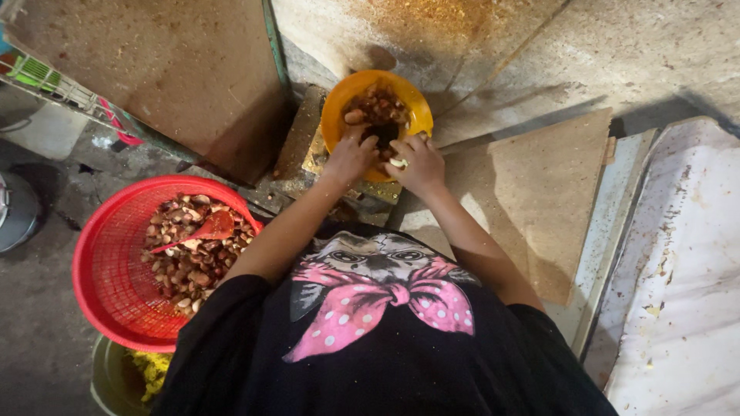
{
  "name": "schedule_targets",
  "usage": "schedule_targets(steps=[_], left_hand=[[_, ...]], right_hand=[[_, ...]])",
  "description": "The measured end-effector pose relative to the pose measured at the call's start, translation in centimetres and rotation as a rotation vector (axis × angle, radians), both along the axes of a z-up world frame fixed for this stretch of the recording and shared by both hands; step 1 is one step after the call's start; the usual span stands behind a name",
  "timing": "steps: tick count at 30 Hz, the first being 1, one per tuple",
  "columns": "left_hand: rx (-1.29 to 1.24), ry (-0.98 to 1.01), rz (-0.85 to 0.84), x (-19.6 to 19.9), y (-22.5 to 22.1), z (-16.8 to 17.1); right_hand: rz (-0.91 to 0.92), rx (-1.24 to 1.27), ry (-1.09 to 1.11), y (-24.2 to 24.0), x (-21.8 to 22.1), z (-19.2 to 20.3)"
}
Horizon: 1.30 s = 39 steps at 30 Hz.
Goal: The person repeatedly transfers chopped nut pieces from a red basket into a yellow bowl, then into a grinder. After grinding, the person uses a red spatula to scrape the resulting paste into a metal container.
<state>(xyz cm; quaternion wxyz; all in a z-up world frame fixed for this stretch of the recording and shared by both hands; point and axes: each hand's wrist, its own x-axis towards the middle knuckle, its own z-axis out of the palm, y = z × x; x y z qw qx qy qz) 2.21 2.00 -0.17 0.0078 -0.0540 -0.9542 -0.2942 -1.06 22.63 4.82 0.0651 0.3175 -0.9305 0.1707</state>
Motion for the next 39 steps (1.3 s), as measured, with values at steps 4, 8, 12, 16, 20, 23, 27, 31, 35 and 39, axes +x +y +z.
schedule_targets(steps=[4, 8, 12, 16, 20, 23, 27, 31, 35, 39], left_hand=[[-0.281, 0.197, -0.078, -0.5, 0.1, -0.2], [-0.283, 0.082, -0.095, -0.9, 0.5, 0.4], [-0.207, -0.111, -0.049, -0.5, 0.0, 0.4], [-0.352, 0.019, -0.18, 0.1, -1.3, -1.0], [-0.342, -0.113, -0.23, -1.6, -2.0, -1.3], [-0.251, -0.07, -0.176, -1.3, -2.1, -1.0], [-0.111, -0.075, -0.026, -0.8, -1.6, 0.7], [0.104, -0.014, 0.045, -1.0, -0.9, 2.3], [0.289, 0.318, 0.068, -0.8, -1.0, 2.9], [0.507, 0.127, 0.17, 1.5, -4.1, 3.2]], right_hand=[[0.042, 0.023, -0.201, 0.5, -1.1, 0.5], [0.075, -0.046, -0.275, 0.8, -2.0, 0.0], [0.071, -0.08, -0.257, 0.7, -2.4, -0.8], [0.104, -0.226, -0.338, 0.1, -2.5, -1.2], [0.096, -0.216, -0.438, -0.7, -3.3, -0.4], [-0.025, -0.147, -0.612, -0.9, -3.3, -0.6], [0.159, -0.194, -0.308, -1.1, -3.6, -1.2], [0.003, -0.277, -0.336, -1.8, -3.6, -1.5], [-0.283, -0.339, -0.634, -1.9, -3.2, -1.3], [-0.338, -0.568, -0.834, -1.8, -3.6, -1.8]])
